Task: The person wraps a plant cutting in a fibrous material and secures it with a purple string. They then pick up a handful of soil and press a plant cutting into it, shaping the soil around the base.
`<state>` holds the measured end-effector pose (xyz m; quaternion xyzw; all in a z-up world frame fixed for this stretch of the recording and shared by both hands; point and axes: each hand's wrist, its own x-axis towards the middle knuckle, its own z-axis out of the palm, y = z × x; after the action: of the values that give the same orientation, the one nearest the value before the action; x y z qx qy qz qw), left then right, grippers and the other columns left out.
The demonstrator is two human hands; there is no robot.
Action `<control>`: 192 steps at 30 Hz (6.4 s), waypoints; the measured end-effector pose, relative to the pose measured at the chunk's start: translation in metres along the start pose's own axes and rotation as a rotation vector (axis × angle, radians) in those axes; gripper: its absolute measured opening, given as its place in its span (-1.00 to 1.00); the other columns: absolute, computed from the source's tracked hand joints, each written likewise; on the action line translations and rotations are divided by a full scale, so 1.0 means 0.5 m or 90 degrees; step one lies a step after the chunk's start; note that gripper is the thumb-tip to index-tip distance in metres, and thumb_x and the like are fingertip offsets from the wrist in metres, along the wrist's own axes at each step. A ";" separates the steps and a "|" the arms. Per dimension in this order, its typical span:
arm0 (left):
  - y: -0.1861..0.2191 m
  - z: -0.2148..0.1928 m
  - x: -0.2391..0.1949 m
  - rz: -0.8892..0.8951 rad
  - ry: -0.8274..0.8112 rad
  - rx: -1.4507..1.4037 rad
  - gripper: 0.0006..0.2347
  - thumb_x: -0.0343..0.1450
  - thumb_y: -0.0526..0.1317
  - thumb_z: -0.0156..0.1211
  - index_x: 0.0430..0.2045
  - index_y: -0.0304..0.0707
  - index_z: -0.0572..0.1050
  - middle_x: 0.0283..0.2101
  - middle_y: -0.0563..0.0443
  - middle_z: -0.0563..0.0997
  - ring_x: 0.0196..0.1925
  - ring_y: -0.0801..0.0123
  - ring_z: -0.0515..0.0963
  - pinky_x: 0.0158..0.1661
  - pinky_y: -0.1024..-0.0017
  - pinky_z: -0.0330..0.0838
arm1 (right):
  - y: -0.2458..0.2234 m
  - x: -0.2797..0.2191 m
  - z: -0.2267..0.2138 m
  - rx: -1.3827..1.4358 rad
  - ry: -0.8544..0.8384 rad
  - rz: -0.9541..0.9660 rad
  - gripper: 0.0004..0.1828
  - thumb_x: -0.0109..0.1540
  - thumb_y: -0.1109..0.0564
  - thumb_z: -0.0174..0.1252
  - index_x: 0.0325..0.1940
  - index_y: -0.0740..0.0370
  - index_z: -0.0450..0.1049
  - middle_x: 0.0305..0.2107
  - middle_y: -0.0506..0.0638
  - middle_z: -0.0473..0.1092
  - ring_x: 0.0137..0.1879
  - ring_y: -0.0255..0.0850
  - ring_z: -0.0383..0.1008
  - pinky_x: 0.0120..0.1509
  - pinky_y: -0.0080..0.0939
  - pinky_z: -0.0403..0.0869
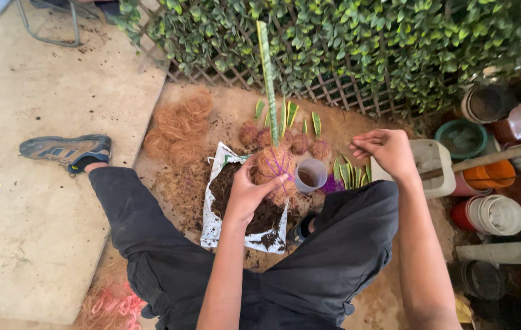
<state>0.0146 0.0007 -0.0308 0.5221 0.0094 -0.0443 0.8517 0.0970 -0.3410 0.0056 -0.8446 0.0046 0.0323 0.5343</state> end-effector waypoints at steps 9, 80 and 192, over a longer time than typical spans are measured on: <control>-0.040 -0.031 0.023 -0.050 0.102 0.002 -0.45 0.24 -0.40 0.48 0.13 -0.47 0.41 0.02 -0.17 0.63 0.01 0.33 0.67 0.05 0.37 0.58 | 0.231 0.059 0.192 -0.130 -0.421 0.230 -0.82 0.25 0.29 0.19 -0.13 0.48 0.59 -0.38 0.20 0.63 -0.36 -0.12 0.67 -0.27 -0.17 0.64; -0.024 -0.210 0.359 -0.230 0.110 0.266 -0.87 0.43 -0.31 0.22 -0.19 -0.32 0.55 -0.14 0.09 0.62 -0.13 0.52 0.53 -0.09 0.52 0.44 | 0.746 0.483 0.439 -0.513 -0.087 0.493 0.05 0.05 -0.05 0.45 0.43 0.34 0.03 0.15 0.28 0.28 0.27 0.17 0.30 0.35 0.19 0.29; 0.028 -0.265 0.282 -0.146 0.069 0.347 -0.85 0.42 -0.23 0.21 -0.20 -0.21 0.57 -0.16 0.04 0.68 -0.16 0.41 0.65 -0.11 0.41 0.56 | 0.590 0.246 0.596 -0.011 -0.176 0.279 -0.86 0.18 0.44 0.22 -0.20 0.58 0.60 -0.38 0.30 0.58 -0.39 -0.06 0.63 -0.33 -0.18 0.65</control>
<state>0.1602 0.1156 -0.0872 0.7284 0.1016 -0.1129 0.6681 0.1925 -0.1950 -0.3953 -0.8156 0.1140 0.2627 0.5029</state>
